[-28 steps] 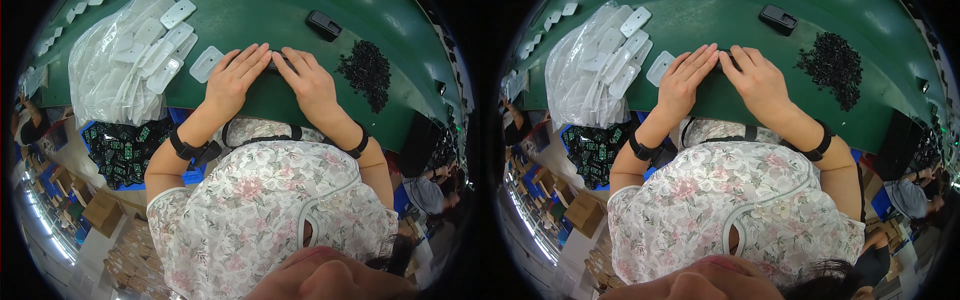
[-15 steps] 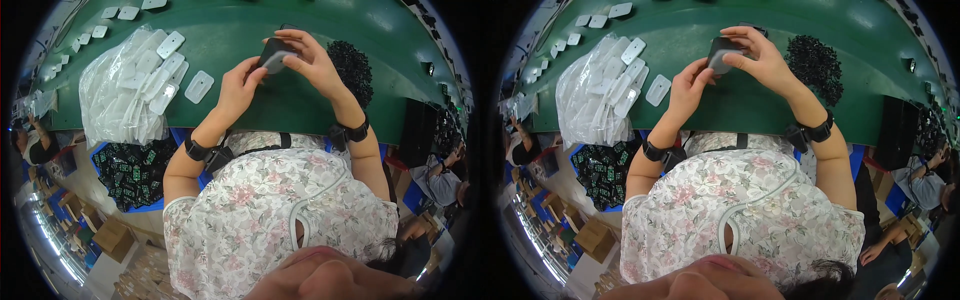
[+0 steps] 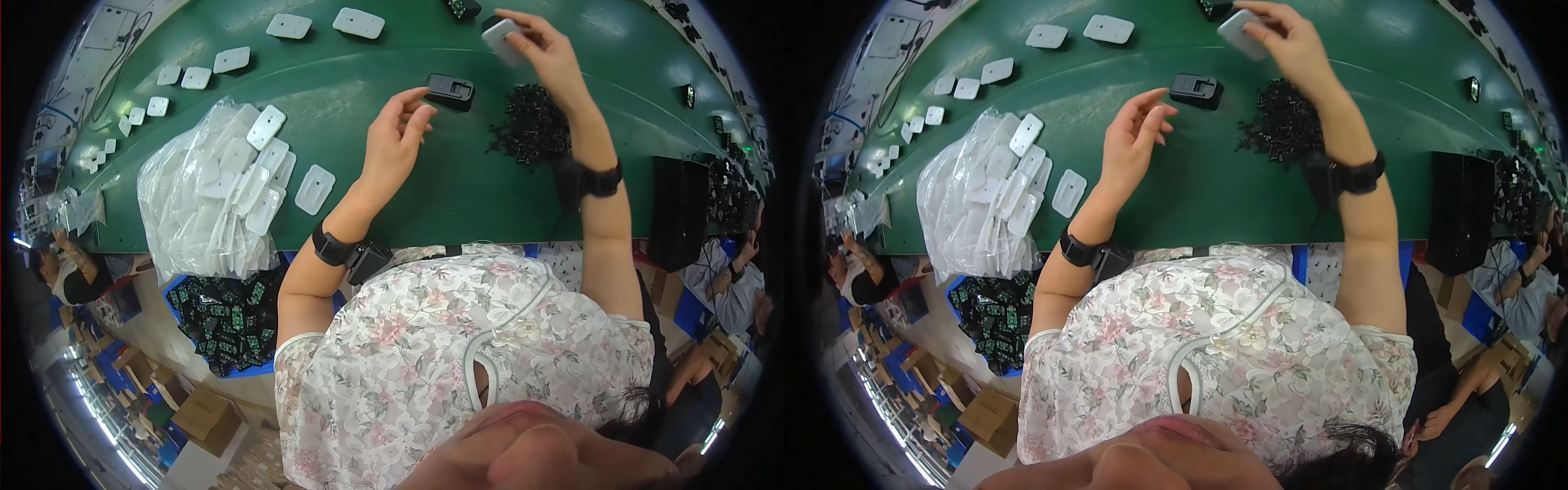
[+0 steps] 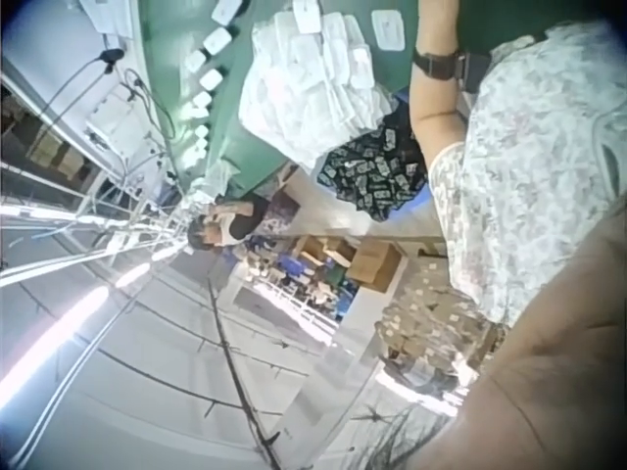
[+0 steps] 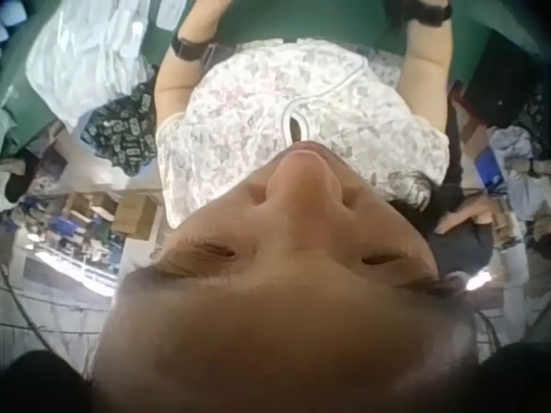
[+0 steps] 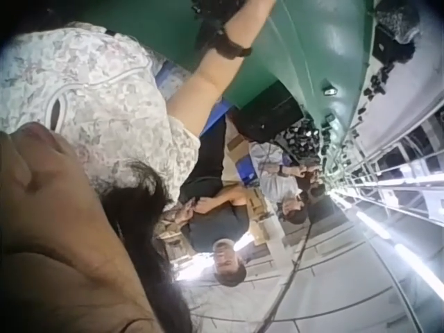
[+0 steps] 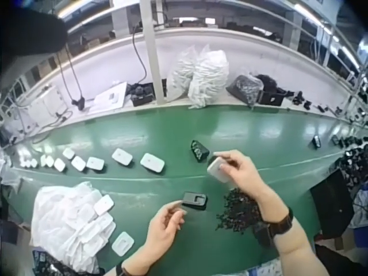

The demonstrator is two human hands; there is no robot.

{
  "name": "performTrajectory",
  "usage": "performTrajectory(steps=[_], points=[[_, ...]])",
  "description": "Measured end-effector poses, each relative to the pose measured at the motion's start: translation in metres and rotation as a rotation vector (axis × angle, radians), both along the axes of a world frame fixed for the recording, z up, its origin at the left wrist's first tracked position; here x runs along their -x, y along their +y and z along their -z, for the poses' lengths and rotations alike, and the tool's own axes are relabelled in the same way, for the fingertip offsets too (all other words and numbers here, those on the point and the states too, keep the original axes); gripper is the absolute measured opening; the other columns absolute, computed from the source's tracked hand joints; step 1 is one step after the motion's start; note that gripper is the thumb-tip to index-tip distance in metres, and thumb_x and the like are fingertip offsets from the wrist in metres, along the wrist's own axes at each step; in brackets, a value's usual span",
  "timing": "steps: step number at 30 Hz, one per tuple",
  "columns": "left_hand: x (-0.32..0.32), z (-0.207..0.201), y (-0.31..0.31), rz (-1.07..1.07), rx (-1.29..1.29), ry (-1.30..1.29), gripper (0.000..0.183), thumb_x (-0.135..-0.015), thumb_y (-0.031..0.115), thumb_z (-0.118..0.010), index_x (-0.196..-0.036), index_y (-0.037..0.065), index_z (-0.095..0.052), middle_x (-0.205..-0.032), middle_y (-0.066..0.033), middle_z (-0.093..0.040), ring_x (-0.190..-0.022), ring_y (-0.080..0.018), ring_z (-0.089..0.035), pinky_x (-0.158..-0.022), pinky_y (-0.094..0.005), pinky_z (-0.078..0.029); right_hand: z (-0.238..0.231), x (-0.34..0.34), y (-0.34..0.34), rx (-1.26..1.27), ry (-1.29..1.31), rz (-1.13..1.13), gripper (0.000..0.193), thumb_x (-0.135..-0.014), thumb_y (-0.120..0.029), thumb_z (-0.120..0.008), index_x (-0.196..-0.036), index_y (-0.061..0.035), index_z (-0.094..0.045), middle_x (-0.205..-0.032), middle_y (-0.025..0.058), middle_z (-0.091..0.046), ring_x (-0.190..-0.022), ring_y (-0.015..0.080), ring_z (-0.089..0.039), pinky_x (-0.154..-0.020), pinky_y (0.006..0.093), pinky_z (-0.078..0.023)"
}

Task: Assembling electronic circuit boards into plastic housings on a production line.

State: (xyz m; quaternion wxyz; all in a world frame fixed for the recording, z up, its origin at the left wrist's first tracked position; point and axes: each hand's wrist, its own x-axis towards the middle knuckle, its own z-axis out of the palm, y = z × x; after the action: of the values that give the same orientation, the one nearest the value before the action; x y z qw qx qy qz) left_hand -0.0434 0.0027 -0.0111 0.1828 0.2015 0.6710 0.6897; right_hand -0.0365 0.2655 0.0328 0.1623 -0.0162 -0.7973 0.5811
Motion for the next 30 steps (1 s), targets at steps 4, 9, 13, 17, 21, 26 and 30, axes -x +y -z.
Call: performTrajectory(steps=[4, 9, 13, 17, 21, 26, 30], points=[[0.012, -0.002, 0.004, -0.056, 0.305, 0.387, 0.041, -0.082, 0.009, -0.067, -0.121, 0.003, -0.054, -0.109, -0.0087, -0.06, -0.085, -0.0195, -0.059, -0.071, -0.0289, -0.05, 0.03, 0.037, 0.07, -0.068, -0.125, 0.059, 0.018, -0.086, -0.006, -0.061, -0.103, -0.0001, -0.062, -0.095, 0.0044, -0.064, -0.086, 0.0123, -0.058, -0.078, 0.0274, -0.048], [0.021, 0.002, 0.016, -0.087, 0.387, 0.903, 0.057, -0.07, 0.009, -0.074, -0.123, 0.006, -0.052, -0.116, -0.0068, -0.057, -0.107, -0.0275, -0.051, -0.09, -0.0378, -0.043, 0.051, 0.058, 0.104, -0.158, -0.293, 0.038, 0.016, -0.088, -0.009, -0.061, -0.1, 0.0003, -0.063, -0.089, 0.0049, -0.065, -0.081, 0.0131, -0.06, -0.073, 0.0292, -0.05], [0.027, 0.003, 0.033, 0.037, 0.487, 1.003, 0.06, -0.069, 0.012, -0.074, -0.126, 0.009, -0.052, -0.117, -0.0064, -0.058, -0.11, -0.0279, -0.05, -0.091, -0.0392, -0.041, 0.052, 0.062, 0.114, -0.274, -0.312, 0.022, 0.016, -0.088, -0.009, -0.061, -0.101, 0.0002, -0.063, -0.088, 0.0055, -0.065, -0.082, 0.0139, -0.061, -0.074, 0.0288, -0.05], [0.038, 0.012, 0.036, 0.072, 0.523, 1.017, 0.059, -0.067, 0.013, -0.075, -0.121, 0.007, -0.054, -0.114, -0.0036, -0.058, -0.11, -0.0258, -0.05, -0.091, -0.0415, -0.04, 0.032, 0.047, 0.075, -0.654, -0.059, 0.286, 0.021, -0.087, -0.011, -0.062, -0.106, -0.0024, -0.063, -0.096, 0.0053, -0.064, -0.088, 0.015, -0.061, -0.08, 0.0286, -0.048], [0.042, 0.01, 0.032, 0.048, 0.409, 0.849, 0.05, -0.068, 0.01, -0.075, -0.113, 0.006, -0.056, -0.107, -0.0081, -0.06, -0.106, -0.0286, -0.052, -0.088, -0.0405, -0.043, -0.004, -0.005, -0.025, -0.704, 0.231, -0.253, 0.029, -0.08, -0.017, -0.067, -0.108, -0.0077, -0.062, -0.111, 0.0082, -0.059, -0.11, 0.0264, -0.052, -0.094, 0.0347, -0.042], [0.056, 0.008, 0.034, 0.062, 0.344, 0.765, 0.039, -0.072, 0.008, -0.074, -0.106, 0.003, -0.056, -0.101, -0.0135, -0.061, -0.097, -0.0308, -0.056, -0.081, -0.0381, -0.049, 0.037, -0.017, -0.045, -0.597, 0.101, -0.268, 0.034, -0.083, -0.015, -0.067, -0.115, -0.0054, -0.058, -0.114, 0.0071, -0.059, -0.11, 0.0234, -0.053, -0.095, 0.0332, -0.043], [0.065, 0.007, 0.031, 0.141, 0.235, 0.303, 0.042, -0.079, 0.01, -0.072, -0.117, 0.001, -0.055, -0.101, -0.0116, -0.063, -0.079, -0.0203, -0.062, -0.072, -0.031, -0.052, 0.041, 0.0, -0.039, 0.062, -0.229, -0.297, 0.03, -0.093, -0.018, -0.058, -0.118, -0.0026, -0.056, -0.109, 0.0045, -0.061, -0.094, 0.013, -0.06, -0.085, 0.0268, -0.049]])
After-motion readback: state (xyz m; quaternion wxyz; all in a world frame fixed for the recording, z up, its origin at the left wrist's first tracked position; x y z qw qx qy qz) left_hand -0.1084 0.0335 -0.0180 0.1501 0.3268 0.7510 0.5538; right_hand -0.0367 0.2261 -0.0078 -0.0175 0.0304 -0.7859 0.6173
